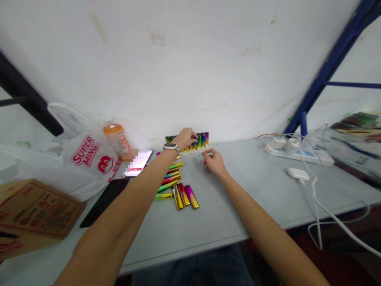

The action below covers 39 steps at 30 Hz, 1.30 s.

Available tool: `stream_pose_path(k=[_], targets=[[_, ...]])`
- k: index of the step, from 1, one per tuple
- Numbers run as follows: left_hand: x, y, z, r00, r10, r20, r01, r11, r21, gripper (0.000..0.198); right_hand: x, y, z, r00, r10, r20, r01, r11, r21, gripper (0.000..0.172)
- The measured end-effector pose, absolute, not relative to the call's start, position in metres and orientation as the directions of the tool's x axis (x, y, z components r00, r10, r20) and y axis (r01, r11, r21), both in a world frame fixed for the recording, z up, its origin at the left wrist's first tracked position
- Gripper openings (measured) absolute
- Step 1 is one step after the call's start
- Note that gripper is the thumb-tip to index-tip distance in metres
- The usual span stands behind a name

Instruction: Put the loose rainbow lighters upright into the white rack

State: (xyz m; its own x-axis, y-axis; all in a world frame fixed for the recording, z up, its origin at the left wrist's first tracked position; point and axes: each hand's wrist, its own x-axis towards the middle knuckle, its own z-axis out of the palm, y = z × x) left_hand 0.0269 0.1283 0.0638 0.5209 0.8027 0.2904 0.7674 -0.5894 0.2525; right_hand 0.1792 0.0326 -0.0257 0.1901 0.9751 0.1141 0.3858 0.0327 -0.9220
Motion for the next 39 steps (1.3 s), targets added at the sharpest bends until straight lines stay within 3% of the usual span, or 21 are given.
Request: stream_pose_path(k=[4, 10, 13, 22, 29, 36, 39], targets=[[0.025, 0.127, 0.053, 0.497, 0.807, 0.319, 0.767, -0.580, 0.273, 0.023, 0.179, 0.031, -0.025, 0.173, 0.979, 0.106, 0.411, 0.026, -0.911, 0.021], [0.017, 0.102, 0.039, 0.501, 0.721, 0.479, 0.819, -0.574, 0.009, 0.033, 0.177, 0.027, -0.024, 0.155, 0.982, 0.107, 0.449, 0.026, -0.893, 0.021], [0.015, 0.088, 0.034, 0.480, 0.730, 0.486, 0.845, -0.534, -0.031, 0.038, 0.175, 0.024, -0.022, 0.147, 0.982, 0.115, 0.487, 0.029, -0.873, 0.022], [0.024, 0.081, 0.025, 0.436, 0.789, 0.433, 0.872, -0.489, 0.013, 0.049, 0.168, 0.015, -0.018, 0.162, 0.978, 0.129, 0.553, 0.018, -0.833, 0.024], [0.021, 0.081, 0.032, 0.426, 0.839, 0.339, 0.870, -0.483, 0.100, 0.088, 0.167, 0.014, -0.016, 0.157, 0.981, 0.116, 0.559, 0.008, -0.829, 0.024], [-0.015, 0.011, 0.022, 0.343, 0.804, 0.485, 0.854, -0.483, 0.196, 0.062, 0.164, 0.006, -0.017, 0.179, 0.965, 0.191, 0.590, 0.050, -0.806, 0.021], [-0.045, -0.037, 0.003, 0.294, 0.846, 0.445, 0.892, -0.411, 0.191, 0.059, 0.146, 0.002, -0.017, 0.018, 0.928, 0.371, 0.650, 0.271, -0.710, 0.018]])
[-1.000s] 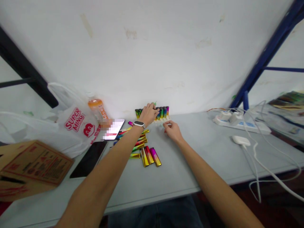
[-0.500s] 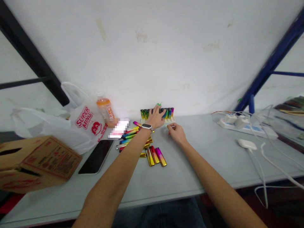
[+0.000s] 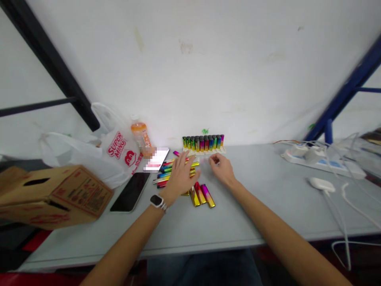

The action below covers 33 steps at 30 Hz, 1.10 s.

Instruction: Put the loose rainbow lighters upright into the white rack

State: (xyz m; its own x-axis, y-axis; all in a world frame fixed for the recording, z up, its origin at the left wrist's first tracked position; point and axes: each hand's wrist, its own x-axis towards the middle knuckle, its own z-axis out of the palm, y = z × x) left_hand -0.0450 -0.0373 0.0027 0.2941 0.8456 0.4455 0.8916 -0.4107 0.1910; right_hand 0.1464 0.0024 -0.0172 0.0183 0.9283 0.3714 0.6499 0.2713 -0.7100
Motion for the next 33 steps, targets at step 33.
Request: stream_pose_path(k=[33], targets=[[-0.028, -0.057, -0.022, 0.368, 0.864, 0.345, 0.869, -0.451, 0.202, 0.083, 0.116, 0.052, -0.016, -0.470, 0.818, 0.333, 0.688, 0.575, -0.442, 0.033]])
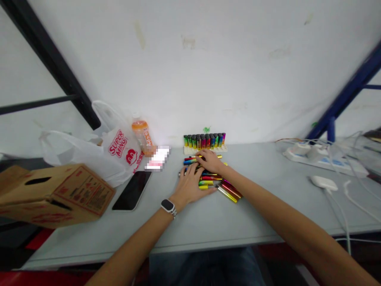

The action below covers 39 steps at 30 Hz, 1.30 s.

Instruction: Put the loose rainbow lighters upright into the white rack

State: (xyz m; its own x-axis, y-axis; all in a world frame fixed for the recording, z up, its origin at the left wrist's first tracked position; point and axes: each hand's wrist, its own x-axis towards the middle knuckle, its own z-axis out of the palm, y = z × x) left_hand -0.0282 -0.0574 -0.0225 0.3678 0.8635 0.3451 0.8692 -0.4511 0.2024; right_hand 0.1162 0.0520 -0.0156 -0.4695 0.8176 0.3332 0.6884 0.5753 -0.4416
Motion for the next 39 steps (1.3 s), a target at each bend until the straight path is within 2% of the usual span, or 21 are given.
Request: stream_pose_path(k=[3, 6, 9, 13, 19, 24, 27, 33, 39], targets=[[-0.022, -0.049, -0.023, 0.364, 0.860, 0.357, 0.874, -0.448, 0.190, 0.085, 0.136, 0.044, -0.007, -0.413, 0.798, 0.438, 0.640, 0.597, -0.484, 0.031], [-0.020, -0.046, -0.022, 0.359, 0.850, 0.386, 0.877, -0.449, 0.173, 0.081, 0.157, 0.013, -0.002, -0.343, 0.819, 0.460, 0.679, 0.554, -0.482, 0.039], [-0.017, -0.047, -0.021, 0.350, 0.844, 0.406, 0.884, -0.442, 0.155, 0.064, 0.172, -0.033, -0.007, -0.325, 0.844, 0.427, 0.785, 0.492, -0.376, 0.053], [-0.010, -0.045, -0.023, 0.316, 0.875, 0.368, 0.906, -0.393, 0.157, 0.043, 0.174, -0.062, -0.019, -0.299, 0.885, 0.357, 0.866, 0.409, -0.289, 0.055], [0.002, -0.034, -0.025, 0.324, 0.846, 0.424, 0.887, -0.427, 0.175, 0.034, 0.165, -0.020, -0.019, -0.258, 0.880, 0.398, 0.881, 0.384, -0.277, 0.050], [0.001, -0.017, -0.016, 0.293, 0.816, 0.498, 0.860, -0.453, 0.236, 0.028, 0.169, 0.004, -0.011, -0.232, 0.879, 0.417, 0.851, 0.391, -0.351, 0.033], [-0.003, -0.002, -0.008, 0.251, 0.804, 0.539, 0.829, -0.466, 0.309, 0.025, 0.177, 0.010, 0.000, -0.298, 0.882, 0.364, 0.856, 0.416, -0.307, 0.027], [-0.021, 0.003, -0.010, 0.103, 0.779, 0.618, 0.705, -0.495, 0.507, 0.022, 0.175, 0.023, 0.028, -0.559, 0.820, 0.122, 0.814, 0.571, -0.107, 0.030], [-0.037, -0.007, -0.013, 0.052, 0.791, 0.610, 0.659, -0.486, 0.574, 0.021, 0.145, 0.030, 0.050, -0.657, 0.752, -0.055, 0.747, 0.659, 0.084, 0.026]])
